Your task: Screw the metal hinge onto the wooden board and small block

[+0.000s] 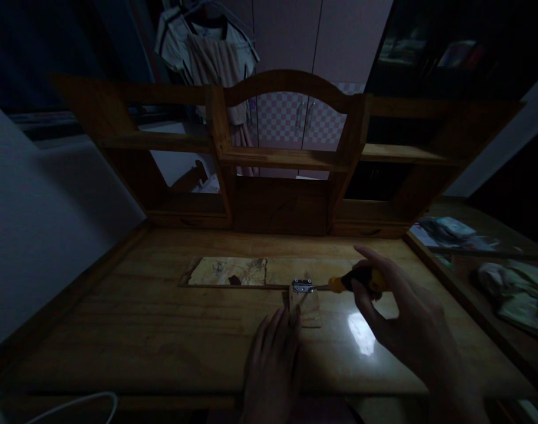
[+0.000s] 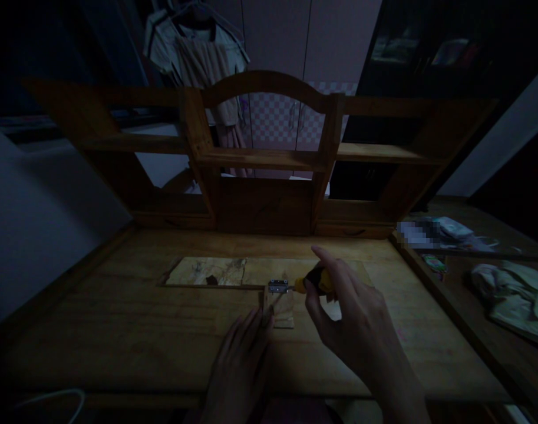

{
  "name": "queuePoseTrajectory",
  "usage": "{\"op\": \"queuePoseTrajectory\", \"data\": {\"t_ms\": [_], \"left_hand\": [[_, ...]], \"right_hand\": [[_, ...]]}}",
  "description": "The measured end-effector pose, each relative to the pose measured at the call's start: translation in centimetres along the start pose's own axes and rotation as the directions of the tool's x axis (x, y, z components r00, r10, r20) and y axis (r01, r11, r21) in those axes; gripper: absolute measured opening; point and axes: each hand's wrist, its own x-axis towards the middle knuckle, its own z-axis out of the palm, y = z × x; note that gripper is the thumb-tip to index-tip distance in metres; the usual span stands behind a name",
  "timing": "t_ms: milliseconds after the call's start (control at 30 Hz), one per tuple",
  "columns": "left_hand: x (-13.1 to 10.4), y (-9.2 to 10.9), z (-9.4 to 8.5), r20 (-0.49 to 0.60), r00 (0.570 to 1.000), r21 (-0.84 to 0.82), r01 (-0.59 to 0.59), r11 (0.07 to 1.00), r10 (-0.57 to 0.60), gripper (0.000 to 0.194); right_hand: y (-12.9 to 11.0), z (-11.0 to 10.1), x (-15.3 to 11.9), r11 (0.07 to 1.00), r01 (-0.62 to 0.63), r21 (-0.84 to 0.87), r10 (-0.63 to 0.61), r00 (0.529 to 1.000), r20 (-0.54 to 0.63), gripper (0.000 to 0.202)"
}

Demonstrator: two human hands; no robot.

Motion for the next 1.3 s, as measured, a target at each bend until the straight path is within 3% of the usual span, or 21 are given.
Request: {"op": "queuePoseTrajectory", "data": {"t_ms": [100, 267, 400, 600, 767, 967, 1133, 1300], "left_hand": [[-0.1, 0.0, 0.2, 0.007, 1.0, 0.0, 0.014, 1.0, -0.014, 0.053], [-0.1, 0.0, 0.3, 0.003, 1.0, 0.037, 0.018, 0.999, -0.018, 0.055], [-0.1, 0.0, 0.3, 0.026, 0.999, 0.03, 0.026, 0.999, -0.027, 0.053], [-0.2, 0.0, 0.4, 0.001, 1.0, 0.02, 0.02, 1.0, -0.02, 0.052], [-0.1, 0.1, 0.3, 0.023, 0.999, 0.03, 0.022, 0.999, -0.023, 0.049], [-0.1, 0.1, 0.2, -0.013, 1.0, 0.041, -0.001, 0.999, 0.001, 0.05], [-0.1, 0.1, 0.2, 0.021, 1.0, 0.03, 0.018, 0.999, -0.019, 0.049], [-0.1, 0.1, 0.3, -0.009, 1.0, 0.033, 0.0, 0.999, 0.001, 0.048]], "right_hand": [[0.2, 0.2, 0.0, 0.999, -0.03, -0.034, 0.029, 0.999, -0.036, 0.052], [0.3, -0.2, 0.0, 0.996, -0.006, 0.088, 0.001, 0.999, 0.048, 0.056], [0.5, -0.1, -0.2, 1.0, -0.012, 0.018, 0.012, 1.0, 0.008, 0.048], [0.1, -0.5, -0.1, 0.996, -0.015, 0.085, 0.004, 0.992, 0.13, 0.05], [-0.1, 0.0, 0.2, 0.998, 0.033, 0.061, -0.035, 0.998, 0.042, 0.051], [-0.3, -0.1, 0.1, 0.991, 0.016, 0.136, -0.034, 0.992, 0.125, 0.055], [-0.5, 0.3, 0.2, 0.998, 0.057, 0.032, -0.057, 0.998, 0.01, 0.041], [-0.6, -0.1, 0.2, 0.99, 0.03, 0.139, -0.045, 0.993, 0.109, 0.053]]}}
